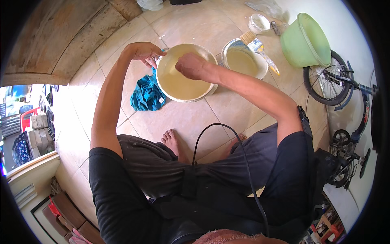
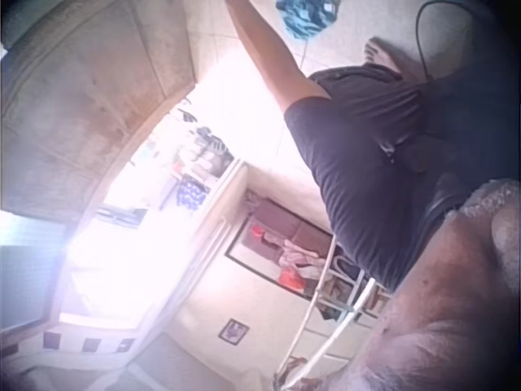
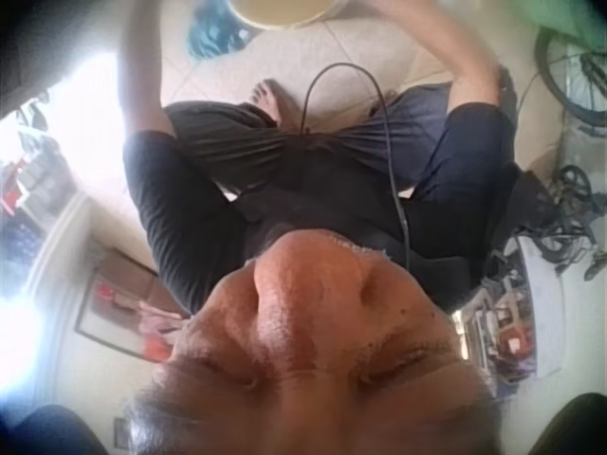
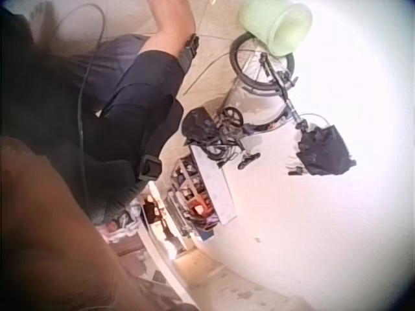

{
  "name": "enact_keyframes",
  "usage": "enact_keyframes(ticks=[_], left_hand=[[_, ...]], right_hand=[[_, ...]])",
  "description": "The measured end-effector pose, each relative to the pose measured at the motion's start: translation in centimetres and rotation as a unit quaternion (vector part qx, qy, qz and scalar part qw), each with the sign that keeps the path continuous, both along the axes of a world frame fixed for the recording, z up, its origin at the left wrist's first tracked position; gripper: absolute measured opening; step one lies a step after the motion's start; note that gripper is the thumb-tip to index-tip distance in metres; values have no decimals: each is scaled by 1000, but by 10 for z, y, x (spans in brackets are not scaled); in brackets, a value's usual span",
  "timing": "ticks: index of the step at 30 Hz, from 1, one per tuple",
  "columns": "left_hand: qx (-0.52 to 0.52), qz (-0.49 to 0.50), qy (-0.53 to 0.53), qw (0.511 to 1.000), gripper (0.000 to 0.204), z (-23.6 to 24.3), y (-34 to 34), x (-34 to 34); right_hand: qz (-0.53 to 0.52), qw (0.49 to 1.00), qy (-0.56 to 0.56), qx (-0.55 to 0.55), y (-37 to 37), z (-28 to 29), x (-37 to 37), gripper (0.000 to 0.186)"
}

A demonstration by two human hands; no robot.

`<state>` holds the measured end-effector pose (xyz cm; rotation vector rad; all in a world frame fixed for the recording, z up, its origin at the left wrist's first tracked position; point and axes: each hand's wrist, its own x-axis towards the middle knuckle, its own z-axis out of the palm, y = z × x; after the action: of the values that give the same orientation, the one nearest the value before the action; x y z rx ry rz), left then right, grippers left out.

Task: The person mixes paint in two buckets on the floor using a paintbrush and by hand.

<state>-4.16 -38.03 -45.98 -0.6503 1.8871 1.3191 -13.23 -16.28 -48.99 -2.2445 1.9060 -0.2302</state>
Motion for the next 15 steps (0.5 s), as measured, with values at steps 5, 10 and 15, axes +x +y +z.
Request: enact_keyframes(ticks=[5, 10, 15], left_hand=[[-1, 6, -4, 1000, 53, -2, -2, 3], [7, 10, -8, 1000, 47, -5, -3, 0], [17, 0, -28, 999, 59, -8, -9, 0]], right_hand=[[93, 994, -13, 50, 12, 0, -9, 11], [-13, 997, -20, -68, 12, -6, -27, 13], [-6, 1000, -5, -5, -2, -11, -5, 16]])
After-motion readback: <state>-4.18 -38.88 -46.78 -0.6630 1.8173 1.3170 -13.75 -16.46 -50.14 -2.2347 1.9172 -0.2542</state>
